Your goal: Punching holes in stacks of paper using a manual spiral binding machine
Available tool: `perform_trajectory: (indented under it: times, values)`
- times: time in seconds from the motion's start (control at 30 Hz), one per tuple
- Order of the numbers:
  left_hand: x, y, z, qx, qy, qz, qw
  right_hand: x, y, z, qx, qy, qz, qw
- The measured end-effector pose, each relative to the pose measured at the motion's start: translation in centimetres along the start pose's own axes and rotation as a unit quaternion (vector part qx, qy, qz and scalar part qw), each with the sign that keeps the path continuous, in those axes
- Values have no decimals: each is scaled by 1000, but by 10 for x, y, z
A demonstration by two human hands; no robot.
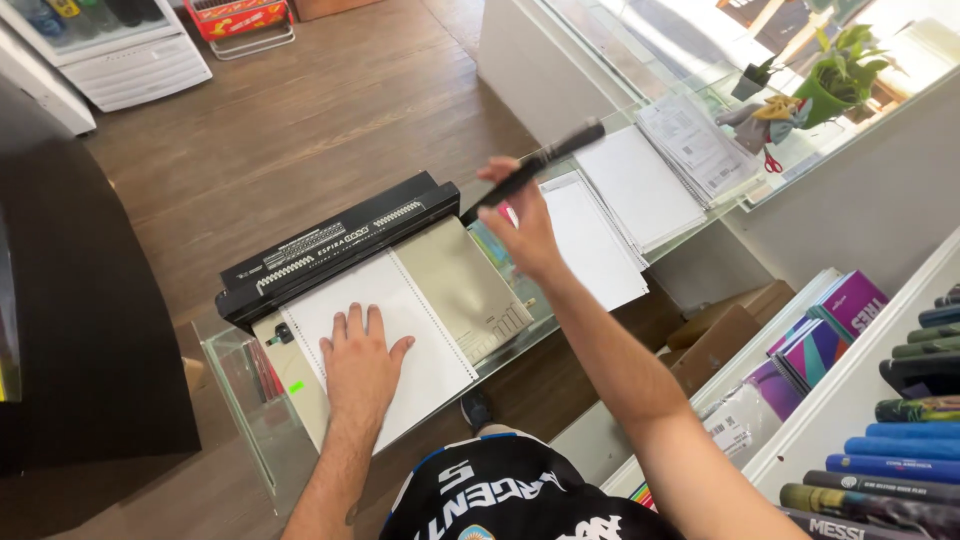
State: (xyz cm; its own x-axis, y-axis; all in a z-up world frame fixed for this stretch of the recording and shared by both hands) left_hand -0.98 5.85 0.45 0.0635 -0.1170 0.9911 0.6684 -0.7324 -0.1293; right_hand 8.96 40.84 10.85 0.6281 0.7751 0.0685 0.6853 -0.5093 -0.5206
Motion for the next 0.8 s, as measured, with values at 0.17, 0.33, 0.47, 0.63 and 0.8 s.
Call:
perform_trajectory:
  times: [0.17, 0.33, 0.47, 0.63, 0.8]
  values:
    - [-1, -2, 2, 9, -1, -13, 1000, 15, 96, -19, 12, 127, 3, 992]
    - [5, -1, 2, 7, 4, -20, 1000, 17, 183, -7, -20, 155, 67, 985]
    - [6, -1, 2, 8, 8, -20, 1000, 18, 236, 10, -83, 218, 117, 966]
    - [-3, 1, 3, 11, -4, 5, 1000, 2, 260, 27, -97, 239, 159, 953]
    - [-14, 0, 0, 25, -20, 16, 999, -17, 176, 2, 3, 178, 200, 964]
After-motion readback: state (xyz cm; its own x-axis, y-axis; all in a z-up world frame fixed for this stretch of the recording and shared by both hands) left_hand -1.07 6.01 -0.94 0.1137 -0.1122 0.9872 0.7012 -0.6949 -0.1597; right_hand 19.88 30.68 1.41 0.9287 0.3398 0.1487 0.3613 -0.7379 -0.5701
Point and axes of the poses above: each hand's wrist, its own y-axis away from the middle knuckle, its own x-axis out of the back of the hand, z = x × y, the point moved 2 cm from there along -y, towards the middle knuckle, and after that the axes turned 1 degree about -y, right-handed, at the moved point
